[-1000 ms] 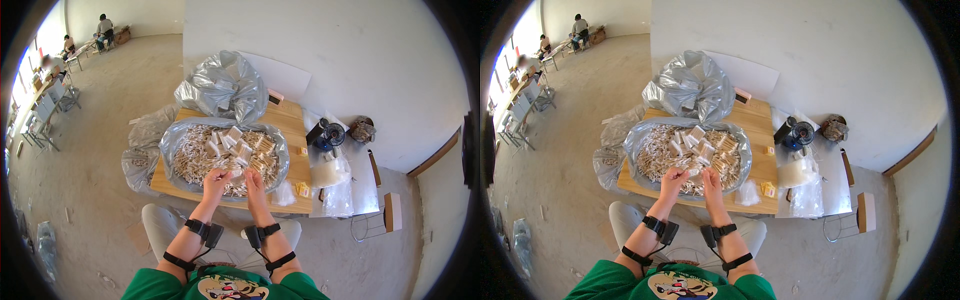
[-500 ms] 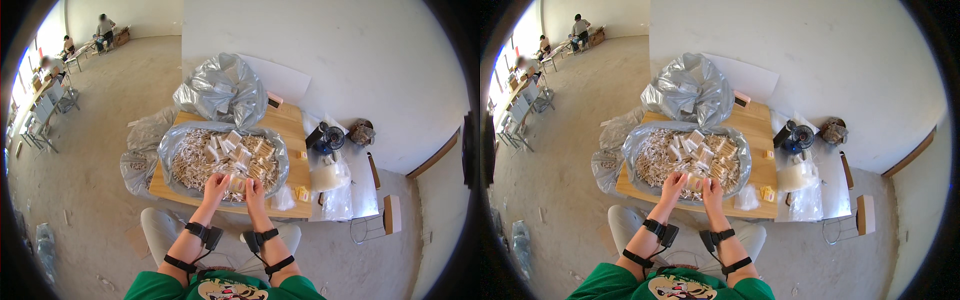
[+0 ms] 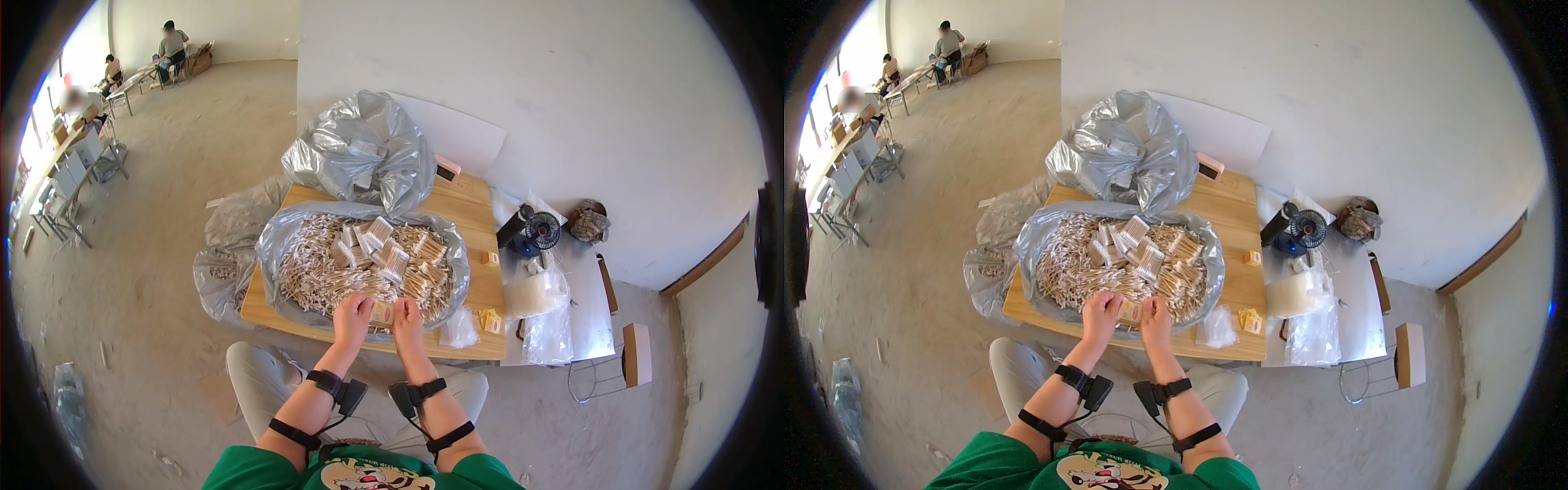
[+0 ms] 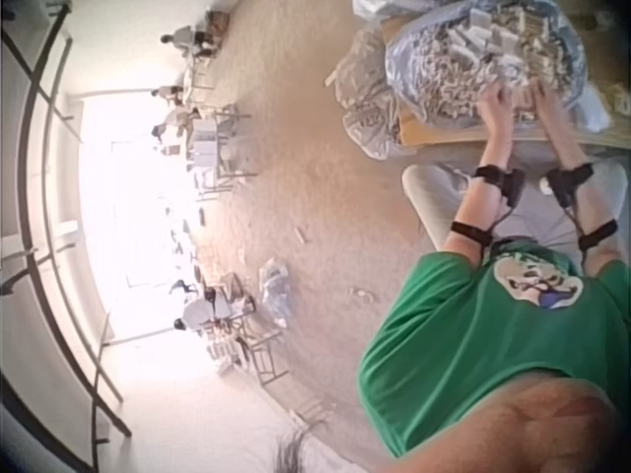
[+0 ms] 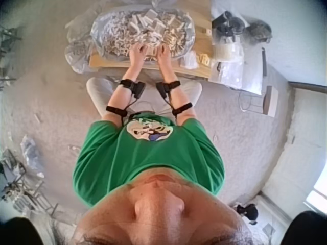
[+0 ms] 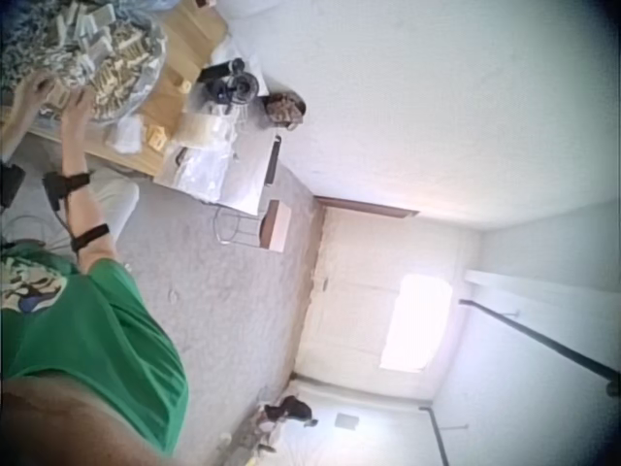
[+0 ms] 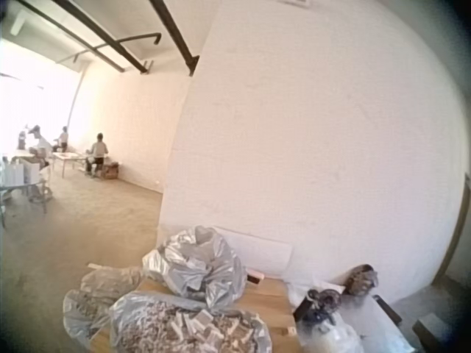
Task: Packaging small wooden sticks into individual clear plastic packets.
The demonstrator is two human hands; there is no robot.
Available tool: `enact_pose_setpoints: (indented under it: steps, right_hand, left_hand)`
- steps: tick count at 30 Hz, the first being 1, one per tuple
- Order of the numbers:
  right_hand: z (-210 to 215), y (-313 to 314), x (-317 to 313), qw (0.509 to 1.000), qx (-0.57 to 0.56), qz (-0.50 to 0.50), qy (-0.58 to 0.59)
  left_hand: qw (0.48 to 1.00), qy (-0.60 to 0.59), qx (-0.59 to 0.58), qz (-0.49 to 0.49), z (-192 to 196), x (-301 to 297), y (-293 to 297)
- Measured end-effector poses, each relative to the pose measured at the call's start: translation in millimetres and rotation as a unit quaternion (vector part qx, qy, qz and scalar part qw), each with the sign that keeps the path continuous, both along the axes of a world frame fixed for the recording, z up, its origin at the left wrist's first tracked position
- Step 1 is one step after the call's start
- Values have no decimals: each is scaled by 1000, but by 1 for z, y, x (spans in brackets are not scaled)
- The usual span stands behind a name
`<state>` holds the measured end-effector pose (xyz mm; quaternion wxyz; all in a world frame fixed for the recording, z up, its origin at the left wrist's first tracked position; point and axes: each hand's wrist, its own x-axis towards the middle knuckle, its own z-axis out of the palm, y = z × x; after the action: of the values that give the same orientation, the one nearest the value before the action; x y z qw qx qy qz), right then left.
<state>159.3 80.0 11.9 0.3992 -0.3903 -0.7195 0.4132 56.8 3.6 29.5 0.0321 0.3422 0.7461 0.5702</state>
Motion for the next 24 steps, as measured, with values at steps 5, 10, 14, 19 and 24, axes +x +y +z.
enact_pose_setpoints:
  steps: [5,10,14,19,24]
  right_hand:
    - [-10,5,-4,998,-9,-15,60]
    - [-6,5,-10,997,-13,-28,-70]
    - [-12,22,-13,996,26,-46,-75]
    - [-14,49,-14,991,39,-50,-119]
    - [-15,77,-23,985,121,-15,-118]
  left_hand:
    - [997,-58,39,38,-12,1,2]
    - [996,-20,71,46,-10,4,10]
    - [998,-37,11,55,-20,-22,7]
    - [993,-79,-22,87,-33,-49,6]
    - [985,-105,-19,133,-54,-75,4]
